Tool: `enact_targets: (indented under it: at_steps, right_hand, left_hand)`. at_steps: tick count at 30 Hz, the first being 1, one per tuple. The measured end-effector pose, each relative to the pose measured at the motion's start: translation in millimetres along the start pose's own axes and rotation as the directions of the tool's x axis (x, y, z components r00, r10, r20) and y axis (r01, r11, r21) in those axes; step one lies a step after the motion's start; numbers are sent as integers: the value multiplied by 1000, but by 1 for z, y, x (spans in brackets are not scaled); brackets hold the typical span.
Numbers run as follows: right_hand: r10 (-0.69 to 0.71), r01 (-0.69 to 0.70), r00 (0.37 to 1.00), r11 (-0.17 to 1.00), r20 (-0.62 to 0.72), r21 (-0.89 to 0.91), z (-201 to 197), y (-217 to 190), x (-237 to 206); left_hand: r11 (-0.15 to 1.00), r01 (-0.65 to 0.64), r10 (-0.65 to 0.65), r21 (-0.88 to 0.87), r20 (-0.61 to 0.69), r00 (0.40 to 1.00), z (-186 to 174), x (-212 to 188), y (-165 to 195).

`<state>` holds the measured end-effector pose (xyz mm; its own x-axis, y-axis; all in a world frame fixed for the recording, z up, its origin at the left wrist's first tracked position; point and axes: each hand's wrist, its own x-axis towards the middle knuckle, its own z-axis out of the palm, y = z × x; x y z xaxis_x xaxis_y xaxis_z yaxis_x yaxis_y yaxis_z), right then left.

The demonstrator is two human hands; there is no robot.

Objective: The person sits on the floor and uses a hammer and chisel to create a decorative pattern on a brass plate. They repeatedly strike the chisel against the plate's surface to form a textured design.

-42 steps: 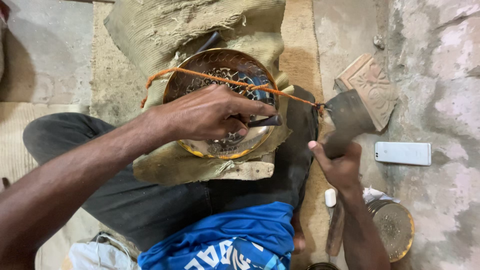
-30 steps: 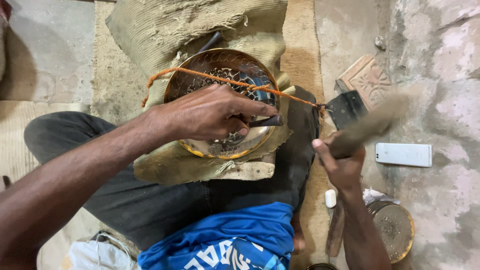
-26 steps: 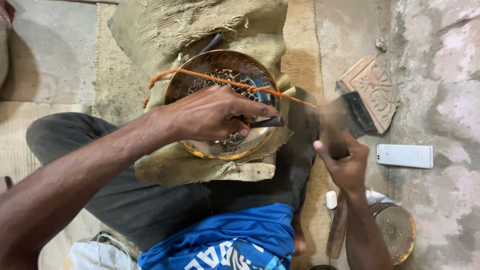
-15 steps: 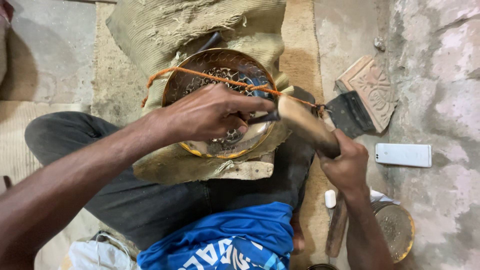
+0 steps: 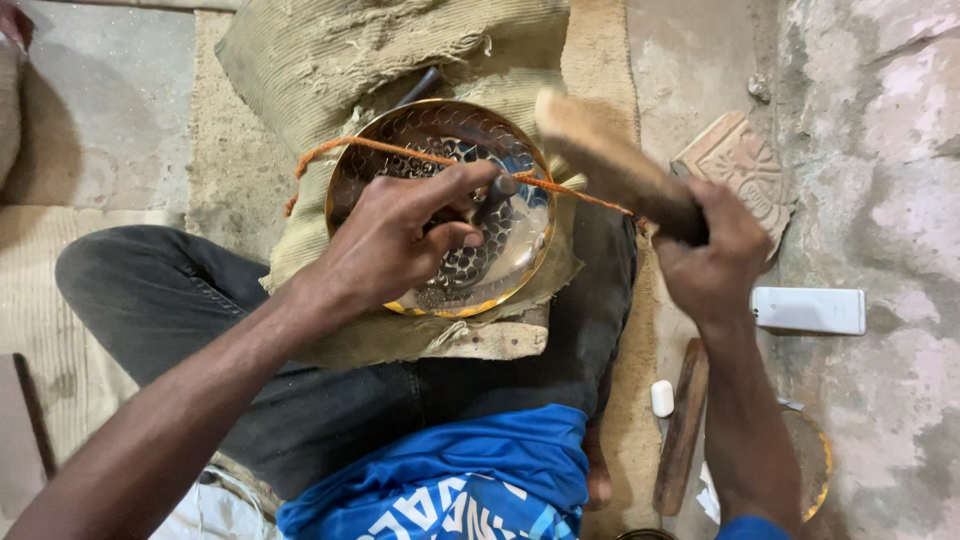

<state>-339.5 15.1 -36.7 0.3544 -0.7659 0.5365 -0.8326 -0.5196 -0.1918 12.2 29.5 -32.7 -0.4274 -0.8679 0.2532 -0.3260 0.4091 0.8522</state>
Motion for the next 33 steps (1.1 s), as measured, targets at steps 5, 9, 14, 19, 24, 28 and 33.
enact_targets:
  at_steps: [5, 9, 14, 19, 24, 28, 33]
  right_hand:
    - [184, -272, 959, 805, 215, 527, 7, -2, 26]
    - [-4, -66, 983, 924, 182, 377, -1, -12, 47]
    - [-117, 80, 985, 961, 126, 265, -5, -30, 53]
    - [70, -135, 975, 939, 209, 317, -2, -33, 49]
    - [208, -315, 944, 799, 256, 513, 1, -33, 44]
    - [-29, -3, 990, 975, 139, 221, 0, -37, 41]
    - [-199, 207, 966, 978, 165, -35, -3, -36, 43]
  left_hand:
    - [999, -39, 38, -16, -47, 998, 0, 1, 5]
    - [997, -76, 77, 17, -72, 994, -2, 2, 6]
    - [998, -54, 55, 14, -66, 996, -1, 2, 3]
    - [996, -93, 92, -14, -65, 994, 4, 3, -2]
    - [996, -85, 85, 6, -86, 993, 3, 1, 0]
    - [997, -75, 77, 27, -80, 994, 0, 3, 4]
    - [998, -25, 29, 65, -68, 997, 0, 2, 5]
